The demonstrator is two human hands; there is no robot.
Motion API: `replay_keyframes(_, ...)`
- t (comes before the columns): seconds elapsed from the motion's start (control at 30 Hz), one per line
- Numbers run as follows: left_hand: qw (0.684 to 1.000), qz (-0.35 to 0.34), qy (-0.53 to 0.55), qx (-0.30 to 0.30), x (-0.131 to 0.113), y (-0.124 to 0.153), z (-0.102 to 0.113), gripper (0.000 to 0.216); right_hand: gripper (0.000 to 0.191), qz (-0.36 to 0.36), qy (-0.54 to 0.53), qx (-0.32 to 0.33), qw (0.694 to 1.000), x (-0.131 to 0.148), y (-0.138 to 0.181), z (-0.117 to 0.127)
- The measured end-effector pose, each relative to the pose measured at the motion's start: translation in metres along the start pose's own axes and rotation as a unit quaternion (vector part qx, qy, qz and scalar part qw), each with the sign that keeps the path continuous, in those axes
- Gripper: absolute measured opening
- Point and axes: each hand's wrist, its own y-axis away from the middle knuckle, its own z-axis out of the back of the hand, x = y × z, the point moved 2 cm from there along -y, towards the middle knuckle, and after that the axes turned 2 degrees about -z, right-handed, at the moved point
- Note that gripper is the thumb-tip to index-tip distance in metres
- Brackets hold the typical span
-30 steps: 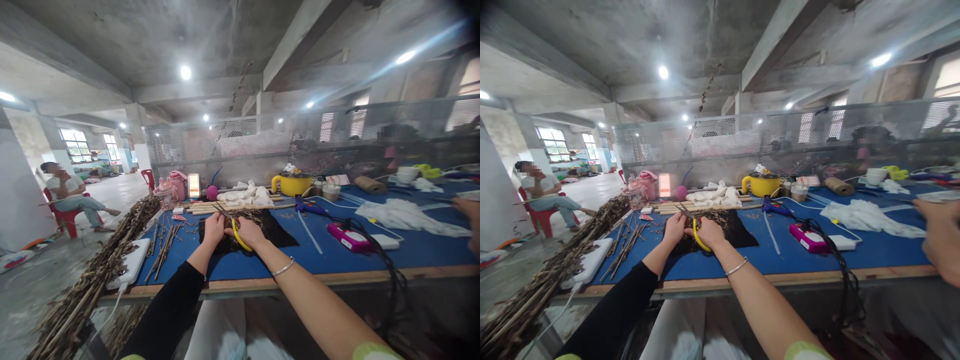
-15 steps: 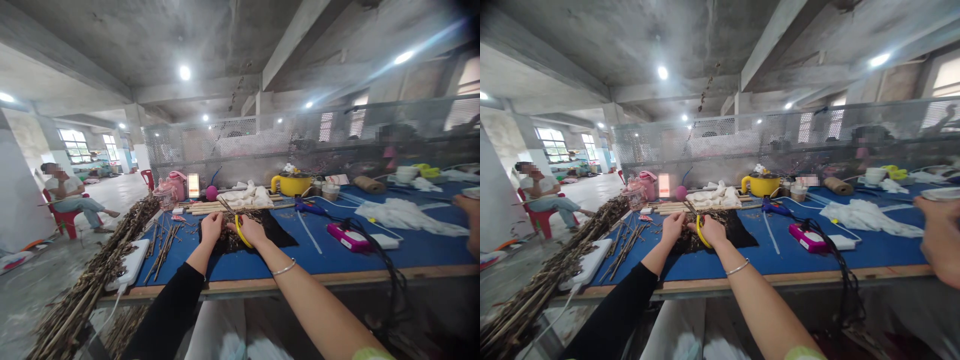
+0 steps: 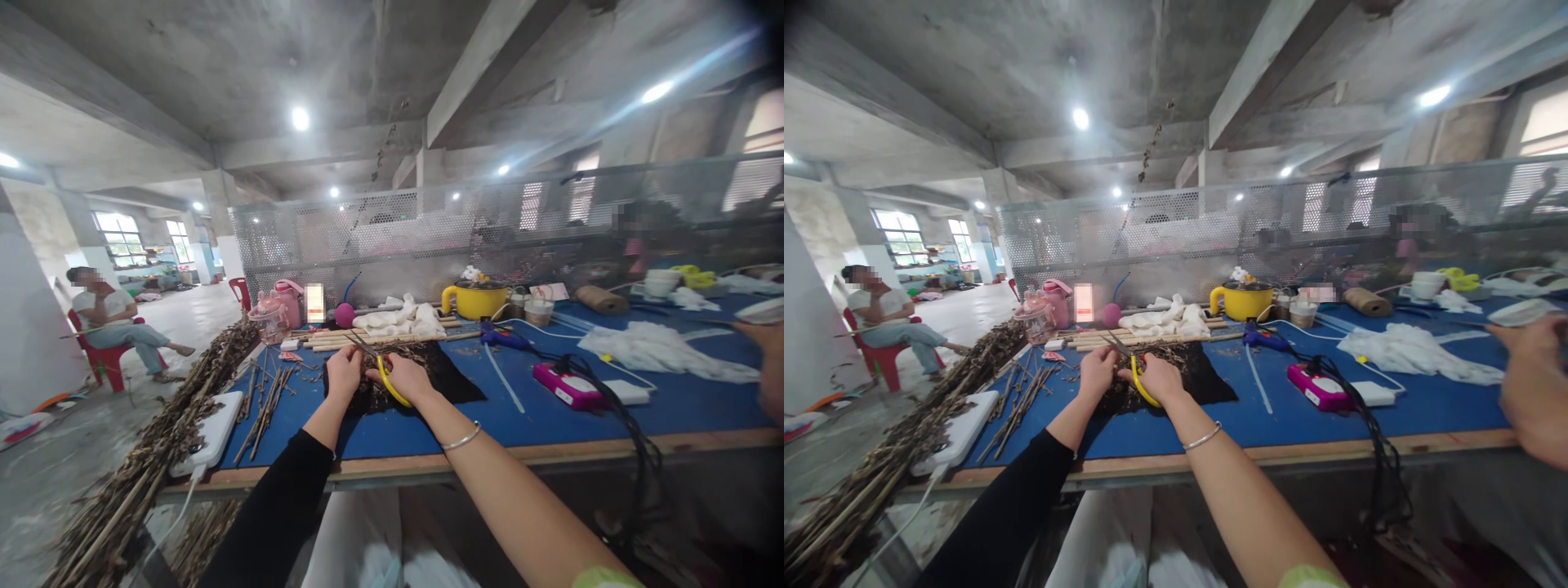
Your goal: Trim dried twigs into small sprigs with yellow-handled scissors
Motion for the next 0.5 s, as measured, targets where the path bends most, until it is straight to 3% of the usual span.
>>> replay_keyframes(0.23, 1.0, 0.003, 0.022, 0.009, 0.0028, -0.0004, -0.0013, 0.027, 0.056, -0.001, -0.022, 0.019, 1.0, 0.0017, 0.0008, -0.0012)
replay_keyframes(0.5, 0.998, -0.056, -0.037, 0.001, -0.0034, 0.0038, 0.0001, 0.027, 0.062, 0.009, -0.029, 0.013, 0.999, 0.0004, 0.0004, -0.006)
